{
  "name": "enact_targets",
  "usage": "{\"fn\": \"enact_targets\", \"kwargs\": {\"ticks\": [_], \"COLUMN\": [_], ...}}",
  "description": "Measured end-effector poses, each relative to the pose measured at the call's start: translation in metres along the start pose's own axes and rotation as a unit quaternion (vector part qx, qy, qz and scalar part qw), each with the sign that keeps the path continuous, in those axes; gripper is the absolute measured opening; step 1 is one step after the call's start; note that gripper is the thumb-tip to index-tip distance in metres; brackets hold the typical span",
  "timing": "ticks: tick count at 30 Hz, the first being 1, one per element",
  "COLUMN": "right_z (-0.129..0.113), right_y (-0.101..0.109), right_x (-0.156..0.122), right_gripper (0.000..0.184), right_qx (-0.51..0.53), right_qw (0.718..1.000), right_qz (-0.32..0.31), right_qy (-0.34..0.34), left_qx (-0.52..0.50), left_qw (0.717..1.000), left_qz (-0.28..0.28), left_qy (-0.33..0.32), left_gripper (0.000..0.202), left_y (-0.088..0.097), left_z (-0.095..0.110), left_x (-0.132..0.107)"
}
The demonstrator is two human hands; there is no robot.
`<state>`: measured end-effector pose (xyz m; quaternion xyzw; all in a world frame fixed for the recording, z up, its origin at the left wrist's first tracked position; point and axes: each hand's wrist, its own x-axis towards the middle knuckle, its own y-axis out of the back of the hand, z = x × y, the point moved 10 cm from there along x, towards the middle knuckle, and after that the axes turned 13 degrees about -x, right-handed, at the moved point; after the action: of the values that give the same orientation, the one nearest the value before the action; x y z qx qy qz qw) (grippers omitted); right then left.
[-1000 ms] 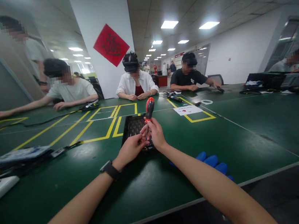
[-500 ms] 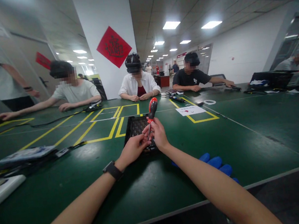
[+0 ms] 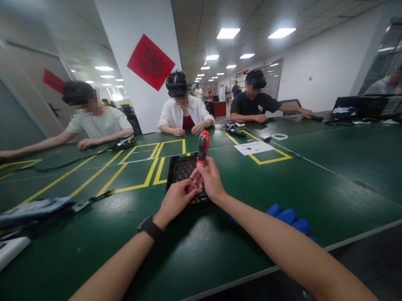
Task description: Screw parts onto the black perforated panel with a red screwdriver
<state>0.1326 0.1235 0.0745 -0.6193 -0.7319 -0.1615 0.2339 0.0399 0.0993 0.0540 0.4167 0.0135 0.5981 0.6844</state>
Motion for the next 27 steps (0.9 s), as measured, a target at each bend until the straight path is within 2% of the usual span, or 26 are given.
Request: {"fn": "enact_targets", "kwargs": {"ticks": [7,12,20,27], "right_z": [0.003,0.007,0.004,0.001], "right_y": [-0.002,0.0,0.003,0.003], "right_x": [0.001,0.001,0.001,0.001], "right_gripper": [0.026,0.029,0.025,0.026], "right_qx": [0.003,0.014,0.02,0.016], "right_qw": [1.0,1.0,1.0,1.0], "right_qz": [-0.009,-0.009,0.011,0.01], "right_qy": [-0.009,-0.021,-0.005,0.004], "left_qx": [0.054,0.026,0.042,0.08], "left_qw": [0.999,0.999,0.998,0.995], "left_qz": [-0.01,-0.027,0.019,0.009], "left_qy": [-0.004,-0.025,-0.051,-0.054], "left_gripper": [0.021,0.02,0.014,0.012], "left_y": [-0.003,-0.007,0.004,0.0], "left_z": [0.003,0.009,0.016,0.016], "left_x": [0.0,0.0,0.001,0.002]}}
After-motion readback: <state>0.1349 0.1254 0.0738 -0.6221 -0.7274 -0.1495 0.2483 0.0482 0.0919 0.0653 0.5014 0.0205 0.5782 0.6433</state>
